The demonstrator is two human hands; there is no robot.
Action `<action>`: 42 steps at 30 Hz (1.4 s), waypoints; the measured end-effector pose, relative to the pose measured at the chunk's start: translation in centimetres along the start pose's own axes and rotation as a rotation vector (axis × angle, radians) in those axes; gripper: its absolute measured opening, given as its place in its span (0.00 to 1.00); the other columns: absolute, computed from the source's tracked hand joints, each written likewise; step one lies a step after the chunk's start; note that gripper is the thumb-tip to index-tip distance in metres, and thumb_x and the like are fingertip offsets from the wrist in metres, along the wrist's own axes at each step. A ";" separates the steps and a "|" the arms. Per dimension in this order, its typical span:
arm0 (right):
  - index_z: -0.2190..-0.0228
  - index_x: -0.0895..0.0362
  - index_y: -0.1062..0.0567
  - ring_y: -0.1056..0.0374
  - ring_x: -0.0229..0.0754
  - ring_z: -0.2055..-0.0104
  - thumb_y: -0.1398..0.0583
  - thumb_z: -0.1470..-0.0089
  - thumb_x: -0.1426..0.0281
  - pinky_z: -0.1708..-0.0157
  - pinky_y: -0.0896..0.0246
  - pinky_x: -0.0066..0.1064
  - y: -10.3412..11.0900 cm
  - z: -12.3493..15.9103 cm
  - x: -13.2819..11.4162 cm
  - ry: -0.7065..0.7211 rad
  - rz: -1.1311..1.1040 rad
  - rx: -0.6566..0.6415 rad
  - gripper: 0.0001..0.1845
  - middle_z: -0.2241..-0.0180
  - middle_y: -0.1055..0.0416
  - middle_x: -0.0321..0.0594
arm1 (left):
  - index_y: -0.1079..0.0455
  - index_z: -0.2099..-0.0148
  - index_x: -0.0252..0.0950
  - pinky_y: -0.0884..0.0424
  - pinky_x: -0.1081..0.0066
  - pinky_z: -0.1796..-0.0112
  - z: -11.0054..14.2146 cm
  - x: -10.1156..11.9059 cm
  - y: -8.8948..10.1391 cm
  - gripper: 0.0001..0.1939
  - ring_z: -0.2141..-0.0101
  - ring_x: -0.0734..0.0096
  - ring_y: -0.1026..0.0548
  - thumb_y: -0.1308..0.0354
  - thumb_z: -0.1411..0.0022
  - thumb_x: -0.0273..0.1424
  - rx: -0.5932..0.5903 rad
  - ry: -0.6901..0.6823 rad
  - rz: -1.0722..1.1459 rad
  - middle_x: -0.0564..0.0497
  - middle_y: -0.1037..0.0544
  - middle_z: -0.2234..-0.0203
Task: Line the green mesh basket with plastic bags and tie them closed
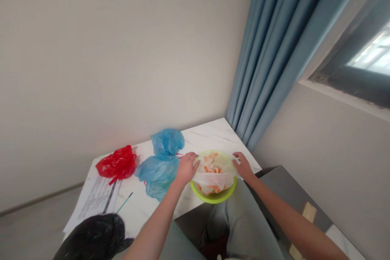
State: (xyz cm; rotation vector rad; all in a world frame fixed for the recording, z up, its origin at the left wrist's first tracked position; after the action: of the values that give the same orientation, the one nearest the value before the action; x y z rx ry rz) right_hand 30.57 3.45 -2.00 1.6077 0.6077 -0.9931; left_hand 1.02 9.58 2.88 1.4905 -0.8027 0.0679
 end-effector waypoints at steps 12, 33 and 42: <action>0.59 0.52 0.28 0.35 0.46 0.52 0.41 0.45 0.71 0.47 0.39 0.43 -0.3 10.9 -1.0 0.249 0.191 -0.225 0.10 0.57 0.32 0.42 | 0.40 0.37 0.39 0.39 0.51 0.40 10.7 0.1 -1.8 0.36 0.39 0.52 0.39 0.34 0.44 0.39 -0.117 -0.285 0.000 0.40 0.34 0.41; 0.64 0.57 0.30 0.33 0.47 0.59 0.49 0.42 0.75 0.56 0.34 0.40 -4.2 15.2 0.7 0.309 0.355 -0.234 0.08 0.60 0.31 0.47 | 0.28 0.61 0.38 0.28 0.63 0.54 14.4 -0.7 -5.1 0.10 0.56 0.63 0.25 0.51 0.33 0.28 0.149 -0.034 -0.039 0.42 0.29 0.48; 0.61 0.58 0.28 0.32 0.48 0.57 0.46 0.45 0.76 0.54 0.35 0.38 -5.2 13.9 0.9 0.205 0.384 -0.181 0.11 0.59 0.30 0.49 | 0.26 0.64 0.39 0.31 0.59 0.48 14.4 0.0 -5.9 0.11 0.45 0.56 0.31 0.50 0.36 0.29 0.207 0.153 -0.057 0.43 0.31 0.45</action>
State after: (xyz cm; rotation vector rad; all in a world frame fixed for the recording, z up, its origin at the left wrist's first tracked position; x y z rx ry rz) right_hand 22.82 -8.58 -6.24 1.5967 0.4849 -0.4814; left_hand -2.19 -4.03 -3.86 1.6804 -0.6436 0.2257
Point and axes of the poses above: each hand's wrist, its own z-axis away from the middle knuckle, its own y-axis out of the back of the hand, x = y × z, the point moved 7 cm from there along -z, towards the middle knuckle
